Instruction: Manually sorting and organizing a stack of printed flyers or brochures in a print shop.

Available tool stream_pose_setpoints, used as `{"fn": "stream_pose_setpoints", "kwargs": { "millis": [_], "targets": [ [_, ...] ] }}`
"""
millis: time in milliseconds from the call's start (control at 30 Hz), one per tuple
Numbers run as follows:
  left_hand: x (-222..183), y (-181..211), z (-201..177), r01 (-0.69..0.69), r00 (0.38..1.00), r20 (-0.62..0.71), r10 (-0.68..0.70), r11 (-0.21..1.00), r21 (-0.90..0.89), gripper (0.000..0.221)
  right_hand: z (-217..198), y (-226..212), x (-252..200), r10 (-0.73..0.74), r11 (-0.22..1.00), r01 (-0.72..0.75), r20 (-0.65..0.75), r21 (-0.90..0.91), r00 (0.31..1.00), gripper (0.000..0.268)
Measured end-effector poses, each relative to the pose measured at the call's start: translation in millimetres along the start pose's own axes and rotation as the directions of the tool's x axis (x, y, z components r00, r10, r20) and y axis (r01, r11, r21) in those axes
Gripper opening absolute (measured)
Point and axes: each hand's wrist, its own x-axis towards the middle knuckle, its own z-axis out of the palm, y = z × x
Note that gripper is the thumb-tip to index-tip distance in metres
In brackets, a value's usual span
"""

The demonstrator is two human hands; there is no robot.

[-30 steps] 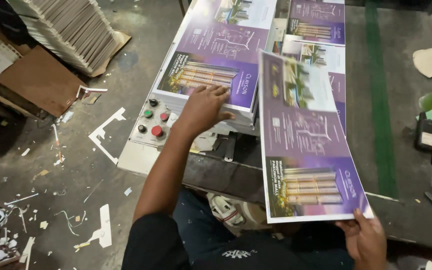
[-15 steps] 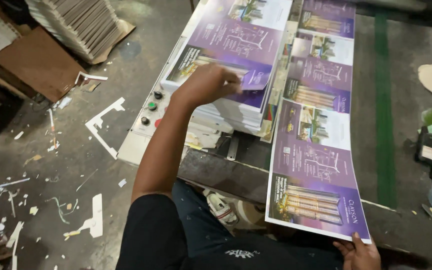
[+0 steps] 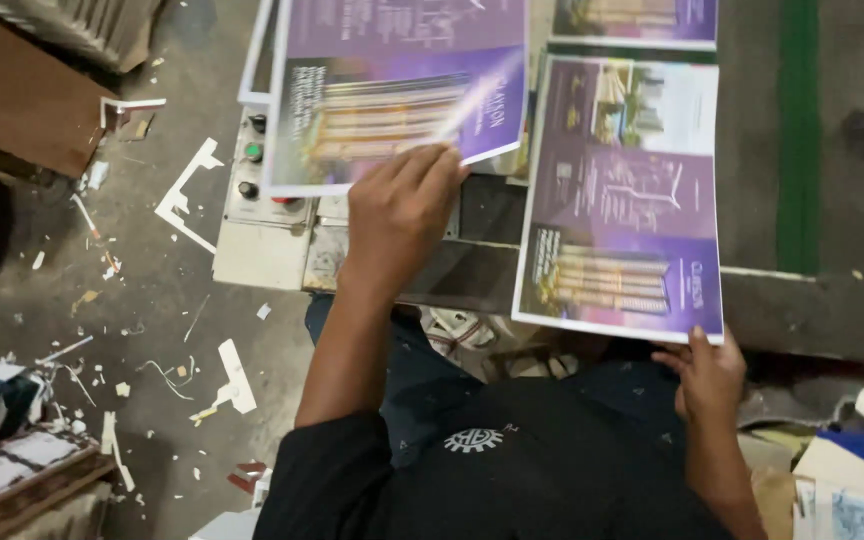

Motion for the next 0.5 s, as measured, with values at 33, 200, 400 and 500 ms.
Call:
{"fn": "stream_pose_setpoints", "kwargs": {
  "millis": [33, 200, 400, 500],
  "targets": [
    [-2.7, 1.4, 2.5, -0.007, 1.000, 0.015, 0.007, 1.000, -0.011, 0.015, 6.0, -4.8, 0.9, 0.011, 1.000, -0.011, -0.016, 0.004, 1.000, 0.026],
    [-6.3, 8.9, 0.9, 0.059, 0.998, -0.011, -0.059, 0.998, -0.014, 0.013, 25.2, -17.9, 37.8, -0.028, 0.999, 0.029, 0.053, -0.017, 0.998, 0.024],
    [-2.8, 10.1, 2.6, 0.069, 0.998, 0.008, -0.069, 0.998, 0.004, 0.014, 50.0, -48.9, 86.6, -0.029, 0.999, 0.027, 0.132, 0.018, 0.991, 0.025],
    [0.3, 13.7, -2.8, 0.051, 0.999, 0.002, -0.051, 0.999, 0.004, 0.016, 46.1, -47.6, 99.6, 0.026, 0.998, -0.034, 0.133, 0.057, 0.991, 0.031]
  ]
}}
